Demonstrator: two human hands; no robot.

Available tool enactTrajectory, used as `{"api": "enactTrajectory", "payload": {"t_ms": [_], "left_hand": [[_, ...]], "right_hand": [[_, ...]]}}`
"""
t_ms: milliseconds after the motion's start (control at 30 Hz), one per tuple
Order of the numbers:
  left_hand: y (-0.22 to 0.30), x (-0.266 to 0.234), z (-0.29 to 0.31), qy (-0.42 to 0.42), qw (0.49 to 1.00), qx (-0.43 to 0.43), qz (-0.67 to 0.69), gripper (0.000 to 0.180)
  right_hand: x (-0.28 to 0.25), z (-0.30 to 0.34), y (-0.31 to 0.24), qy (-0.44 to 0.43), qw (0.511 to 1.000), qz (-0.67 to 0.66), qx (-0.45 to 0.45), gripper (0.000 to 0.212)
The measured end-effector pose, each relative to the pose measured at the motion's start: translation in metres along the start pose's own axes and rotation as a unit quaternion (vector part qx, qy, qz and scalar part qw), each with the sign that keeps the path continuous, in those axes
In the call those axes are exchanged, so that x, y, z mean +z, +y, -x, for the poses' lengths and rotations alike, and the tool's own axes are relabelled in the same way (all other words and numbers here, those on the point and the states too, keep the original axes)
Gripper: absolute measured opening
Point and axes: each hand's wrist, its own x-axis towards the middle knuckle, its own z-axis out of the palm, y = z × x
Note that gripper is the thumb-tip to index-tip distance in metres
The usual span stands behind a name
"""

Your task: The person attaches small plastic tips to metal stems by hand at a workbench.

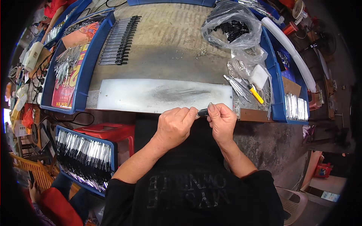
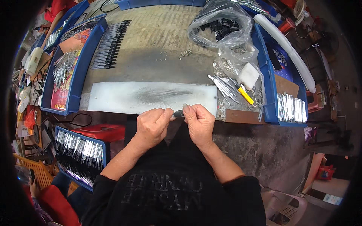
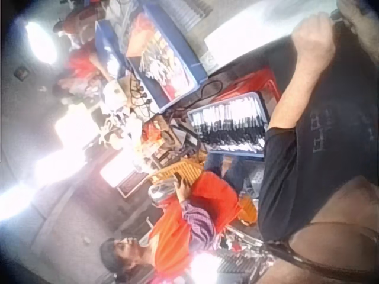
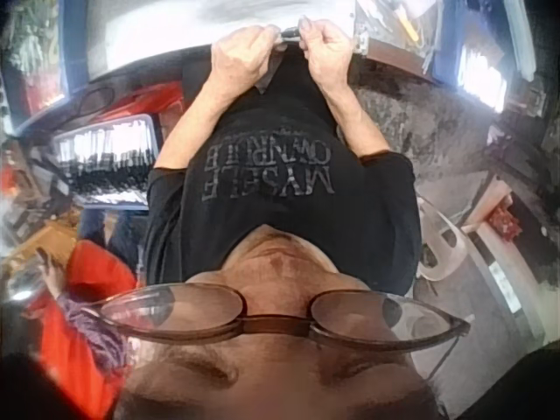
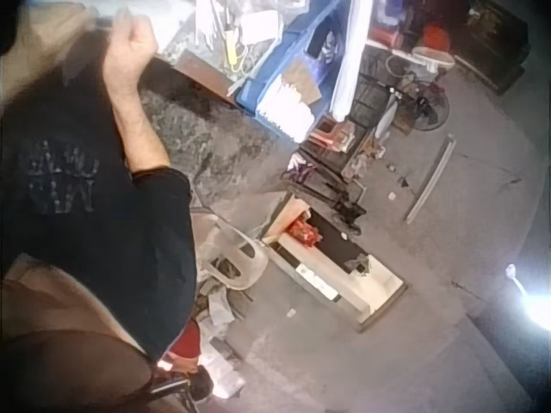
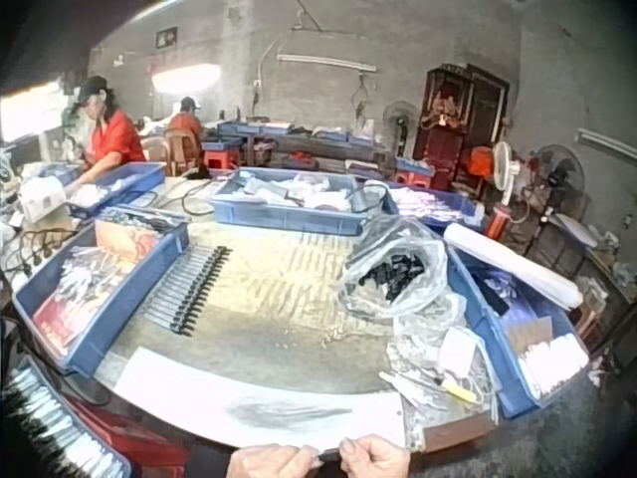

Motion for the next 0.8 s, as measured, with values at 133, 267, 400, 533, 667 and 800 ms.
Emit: {"api": "enactTrajectory", "payload": {"t_ms": [133, 267, 400, 533, 667, 800], "left_hand": [[0.002, 0.0, 0.0, 0.018, 1.0, 0.018, 0.001, 0.02], [0.0, 0.002, 0.002, 0.03, 0.999, 0.026, 0.012, 0.022], [0.001, 0.0, 0.001, 0.023, 0.999, 0.021, 0.005, 0.022], [-0.004, -0.004, 0.002, 0.0, 1.0, 0.022, 0.02, 0.018], [-0.005, -0.009, 0.004, -0.037, 0.999, 0.012, 0.026, 0.016], [-0.004, -0.009, 0.004, -0.032, 0.998, 0.001, 0.047, 0.016]], "right_hand": [[-0.002, 0.003, 0.008, 0.01, 0.987, 0.087, -0.134, 0.022], [-0.002, 0.003, 0.002, 0.017, 0.972, 0.151, -0.179, 0.021], [-0.001, 0.001, -0.003, 0.013, 0.968, 0.167, -0.189, 0.02], [-0.013, -0.006, -0.005, -0.069, 0.969, 0.18, -0.154, 0.017], [-0.021, -0.016, -0.016, -0.167, 0.93, 0.219, -0.242, 0.014], [-0.027, -0.019, -0.02, -0.229, 0.923, 0.222, -0.214, 0.019]]}}
